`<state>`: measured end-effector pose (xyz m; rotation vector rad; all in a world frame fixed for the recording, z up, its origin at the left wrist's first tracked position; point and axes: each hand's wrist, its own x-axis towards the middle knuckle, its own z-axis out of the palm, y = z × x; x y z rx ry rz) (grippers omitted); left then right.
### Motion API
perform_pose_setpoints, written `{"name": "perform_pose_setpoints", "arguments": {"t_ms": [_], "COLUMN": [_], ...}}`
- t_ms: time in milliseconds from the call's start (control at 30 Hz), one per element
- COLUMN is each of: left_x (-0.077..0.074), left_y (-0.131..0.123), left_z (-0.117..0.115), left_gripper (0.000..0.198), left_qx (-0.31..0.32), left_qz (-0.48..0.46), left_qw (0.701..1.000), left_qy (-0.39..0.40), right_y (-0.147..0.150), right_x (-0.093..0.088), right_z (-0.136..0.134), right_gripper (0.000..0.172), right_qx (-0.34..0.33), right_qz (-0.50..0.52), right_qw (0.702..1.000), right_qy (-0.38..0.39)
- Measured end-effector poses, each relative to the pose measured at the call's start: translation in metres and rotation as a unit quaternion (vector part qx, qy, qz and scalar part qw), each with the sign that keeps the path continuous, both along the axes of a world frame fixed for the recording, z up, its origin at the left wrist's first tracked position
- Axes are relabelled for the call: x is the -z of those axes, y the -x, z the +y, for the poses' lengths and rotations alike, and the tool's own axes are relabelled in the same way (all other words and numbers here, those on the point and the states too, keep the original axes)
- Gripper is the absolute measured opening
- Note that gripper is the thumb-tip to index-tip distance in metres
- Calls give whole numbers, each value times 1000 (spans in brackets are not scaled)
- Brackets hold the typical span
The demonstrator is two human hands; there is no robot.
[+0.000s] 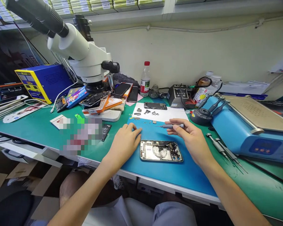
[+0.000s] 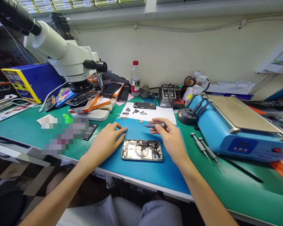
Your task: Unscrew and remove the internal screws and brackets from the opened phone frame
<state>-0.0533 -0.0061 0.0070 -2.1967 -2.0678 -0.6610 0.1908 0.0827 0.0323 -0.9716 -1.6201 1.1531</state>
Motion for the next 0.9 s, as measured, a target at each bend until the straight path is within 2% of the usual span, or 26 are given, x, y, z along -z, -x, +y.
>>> {"name": "perform_pose_setpoints", "arguments": {"t_ms": [200, 333, 400, 467, 533, 600, 667, 733, 800, 900], "left_x": [7, 10, 11, 12, 12, 13, 14, 17, 19, 20], "left_y": [-1, 2, 4, 6, 6, 6, 7, 7, 9, 12], "left_z": [-16, -19, -17, -14, -11, -7, -5, -4, -5, -7], "left_gripper": [30, 30, 30, 34, 38, 36, 38, 40, 41, 39], "left_qx": [6, 13, 10, 10, 17, 29, 39, 50, 56, 53], "left_qz": [28, 32, 31, 32, 34, 34, 28, 21, 16, 10], "left_qw": [1000, 999, 999, 999, 999, 999, 998, 998, 997, 998], "left_qy": [-13, -20, -22, -24, -24, -26, -32, -39, -43, -45], "right_y": [8, 20, 18, 7, -12, -35, -56, -71, -81, -92], "right_x": [5, 6, 5, 3, 1, 0, 2, 8, 16, 23], "right_z": [-3, -5, -7, -9, -12, -15, -17, -19, -20, -22], "right_gripper": [37, 36, 33, 38, 49, 54, 48, 39, 39, 43], "right_qx": [-51, -66, -43, 26, 126, 194, 196, 169, 158, 197], "right_qz": [-33, -85, -118, -153, -199, -272, -365, -445, -498, -541], "right_qw": [998, 994, 989, 980, 952, 909, 867, 831, 800, 762], "right_qy": [9, -32, -71, -128, -196, -249, -276, -287, -295, -298]}}
